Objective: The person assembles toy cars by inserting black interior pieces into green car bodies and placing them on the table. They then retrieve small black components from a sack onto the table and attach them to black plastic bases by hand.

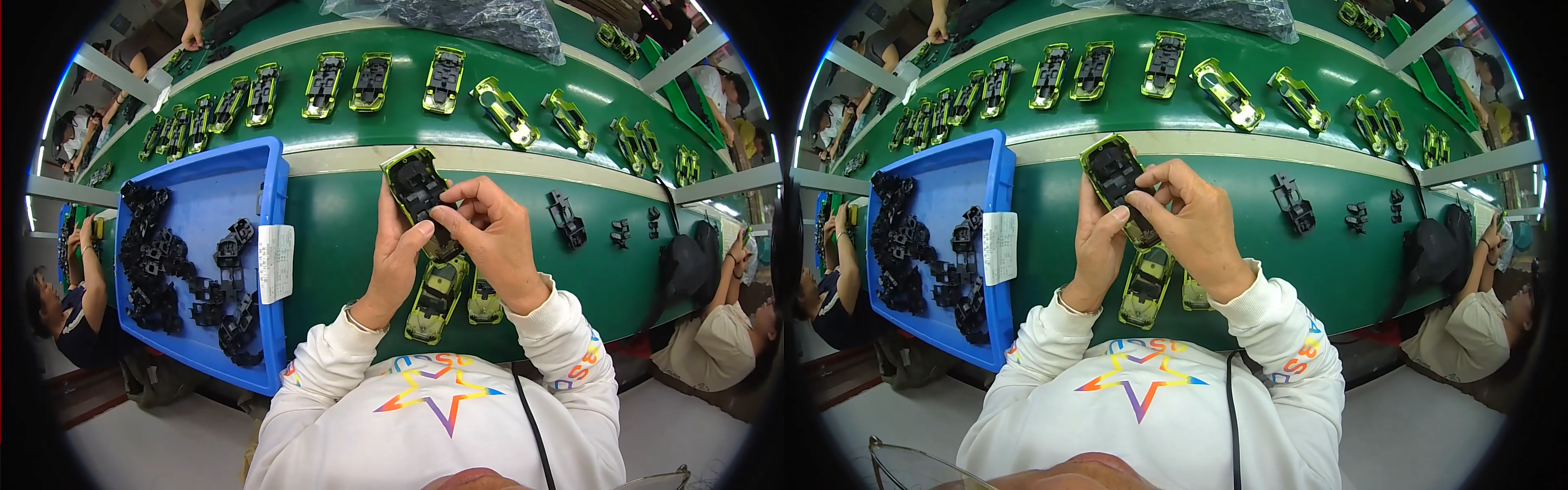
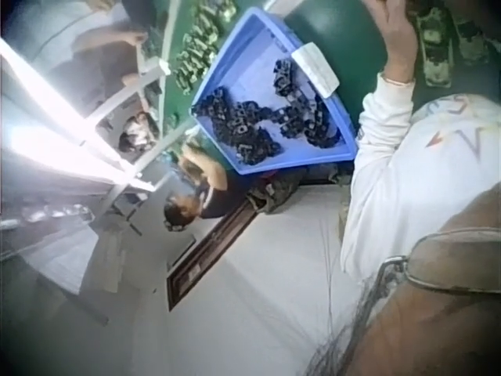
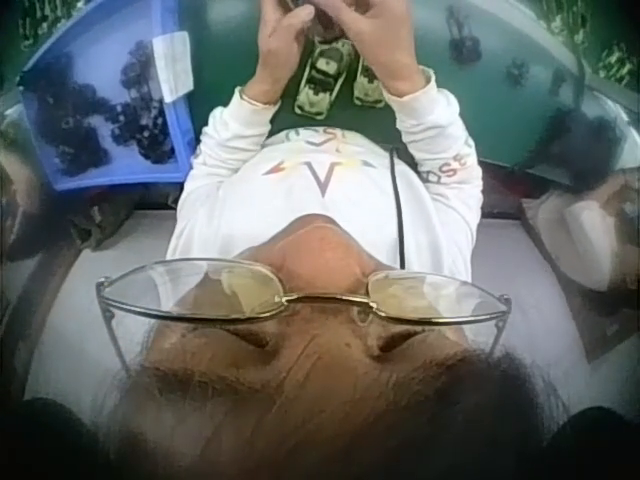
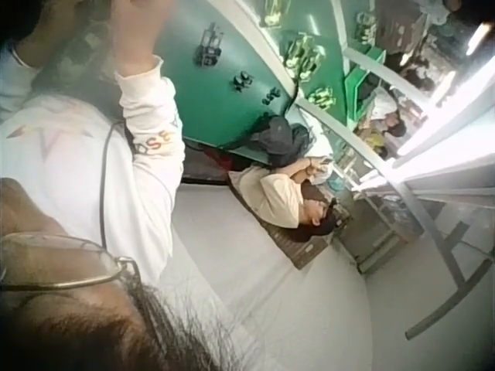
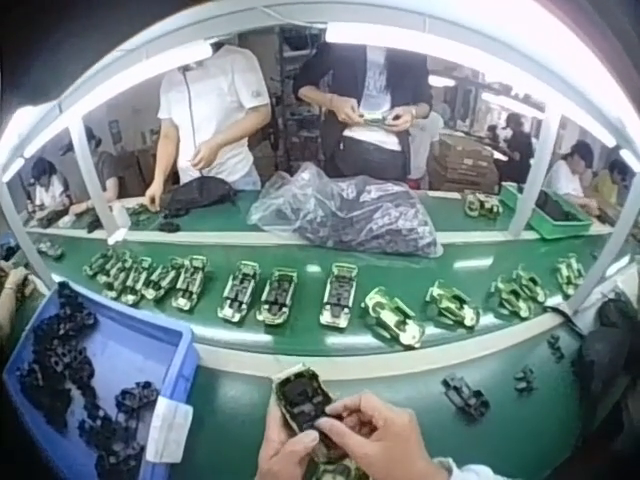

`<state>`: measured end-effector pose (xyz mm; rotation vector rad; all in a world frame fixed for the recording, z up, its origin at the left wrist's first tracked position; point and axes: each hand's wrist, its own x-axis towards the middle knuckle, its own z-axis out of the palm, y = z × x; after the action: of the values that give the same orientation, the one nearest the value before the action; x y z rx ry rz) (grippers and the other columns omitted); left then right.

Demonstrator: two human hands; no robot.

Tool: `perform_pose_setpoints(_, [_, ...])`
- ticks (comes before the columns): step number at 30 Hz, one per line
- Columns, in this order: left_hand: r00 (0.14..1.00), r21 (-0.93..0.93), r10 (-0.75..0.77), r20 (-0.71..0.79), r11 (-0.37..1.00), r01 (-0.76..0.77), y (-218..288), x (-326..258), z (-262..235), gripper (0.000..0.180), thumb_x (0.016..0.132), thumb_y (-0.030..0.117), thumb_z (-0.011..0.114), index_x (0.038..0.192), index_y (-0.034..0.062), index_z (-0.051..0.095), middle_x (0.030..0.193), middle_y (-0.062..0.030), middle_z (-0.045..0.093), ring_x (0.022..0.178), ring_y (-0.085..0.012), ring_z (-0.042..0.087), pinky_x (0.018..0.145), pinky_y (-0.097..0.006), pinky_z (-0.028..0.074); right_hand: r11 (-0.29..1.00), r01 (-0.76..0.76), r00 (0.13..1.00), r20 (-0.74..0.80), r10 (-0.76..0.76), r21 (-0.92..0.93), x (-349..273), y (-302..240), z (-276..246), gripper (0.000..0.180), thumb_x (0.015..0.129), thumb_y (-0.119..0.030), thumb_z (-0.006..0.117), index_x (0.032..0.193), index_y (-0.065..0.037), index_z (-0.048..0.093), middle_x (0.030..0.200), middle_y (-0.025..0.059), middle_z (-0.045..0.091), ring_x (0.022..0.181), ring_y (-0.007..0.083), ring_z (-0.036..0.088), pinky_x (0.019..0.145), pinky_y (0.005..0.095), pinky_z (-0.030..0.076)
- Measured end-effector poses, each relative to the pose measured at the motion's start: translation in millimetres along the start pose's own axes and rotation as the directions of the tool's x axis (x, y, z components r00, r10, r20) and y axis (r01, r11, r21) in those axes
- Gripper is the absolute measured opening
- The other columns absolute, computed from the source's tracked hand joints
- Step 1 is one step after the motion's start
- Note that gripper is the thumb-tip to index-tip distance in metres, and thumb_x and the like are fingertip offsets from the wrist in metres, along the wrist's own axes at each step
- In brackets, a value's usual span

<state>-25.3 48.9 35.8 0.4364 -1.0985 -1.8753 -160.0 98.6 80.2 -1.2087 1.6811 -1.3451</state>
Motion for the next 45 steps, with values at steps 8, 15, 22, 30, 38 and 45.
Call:
perform_pose_setpoints(8, [1.000,0.011,-0.014,-0.021,1.000,0.015,1.3,1.1,-0.2,0.072,0.093,0.008,0.046,0.156,0.0006,0.013,0.138,-0.0146,0.048,0.125,-0.0202,0.051,0.109,-0.035,0.039,0.998,-0.028,1.000,0.006,0.027,0.058,1.0,2.9,-13.4,0.026,0.084,-0.009,0.076,0.107,-0.002,0.066,0.074,-0.0031,0.061,0.057,0.0033,0.047,0.051,0.0209,0.037])
perform_pose_setpoints(15, [0.997,0.044,-0.065,-0.035,0.997,0.067,-6.8,-0.6,-0.7,0.070,0.093,0.006,0.044,0.156,-0.0004,0.013,0.133,-0.0138,0.052,0.118,-0.0180,0.056,0.103,-0.031,0.044,0.962,-0.232,0.970,0.103,0.219,0.143,5.6,2.3,-8.9,0.032,0.084,-0.015,0.074,0.109,0.003,0.063,0.093,0.0040,0.066,0.065,0.0069,0.055,0.058,0.0251,0.046])
perform_pose_setpoints(22, [0.983,0.055,-0.123,-0.138,0.990,0.131,-5.2,-0.5,8.3,0.065,0.090,0.005,0.046,0.151,-0.0020,0.026,0.133,-0.0165,0.056,0.118,-0.0213,0.059,0.104,-0.034,0.046,0.968,-0.233,0.968,0.118,0.222,0.094,11.6,11.6,-14.6,0.035,0.083,-0.017,0.074,0.107,0.006,0.062,0.088,0.0060,0.066,0.064,0.0070,0.053,0.058,0.0257,0.046])
perform_pose_setpoints(30, [0.985,0.097,-0.072,-0.154,0.991,0.088,6.4,37.0,18.5,0.064,0.086,0.000,0.051,0.147,-0.0029,0.029,0.132,-0.0171,0.056,0.115,-0.0220,0.061,0.101,-0.033,0.048,0.934,-0.187,0.980,0.127,0.154,0.306,15.3,11.1,-33.3,0.038,0.087,-0.016,0.074,0.116,0.004,0.062,0.101,0.0034,0.064,0.069,0.0058,0.054,0.062,0.0240,0.045])
perform_pose_setpoints(38, [0.956,0.282,0.031,-0.291,0.958,0.055,-13.3,132.5,-53.0,0.055,0.082,0.001,0.058,0.135,-0.0073,0.047,0.117,-0.0101,0.060,0.098,-0.0156,0.060,0.090,-0.029,0.049,0.959,-0.165,0.984,-0.022,0.175,0.230,-19.5,36.5,-99.4,0.030,0.093,-0.013,0.068,0.120,0.000,0.065,0.109,0.0018,0.061,0.079,0.0057,0.057,0.074,0.0222,0.047])
perform_pose_setpoints(45, [0.935,0.668,0.202,-0.291,0.742,0.048,-39.3,224.7,-71.8,0.058,0.085,0.014,0.070,0.135,-0.0084,0.050,0.127,-0.0226,0.062,0.113,-0.0293,0.062,0.097,-0.035,0.047,0.938,-0.204,0.954,-0.160,0.255,0.281,-60.7,44.5,-136.6,0.020,0.095,-0.013,0.066,0.110,0.000,0.070,0.093,0.0000,0.063,0.077,0.0071,0.055,0.072,0.0224,0.045])
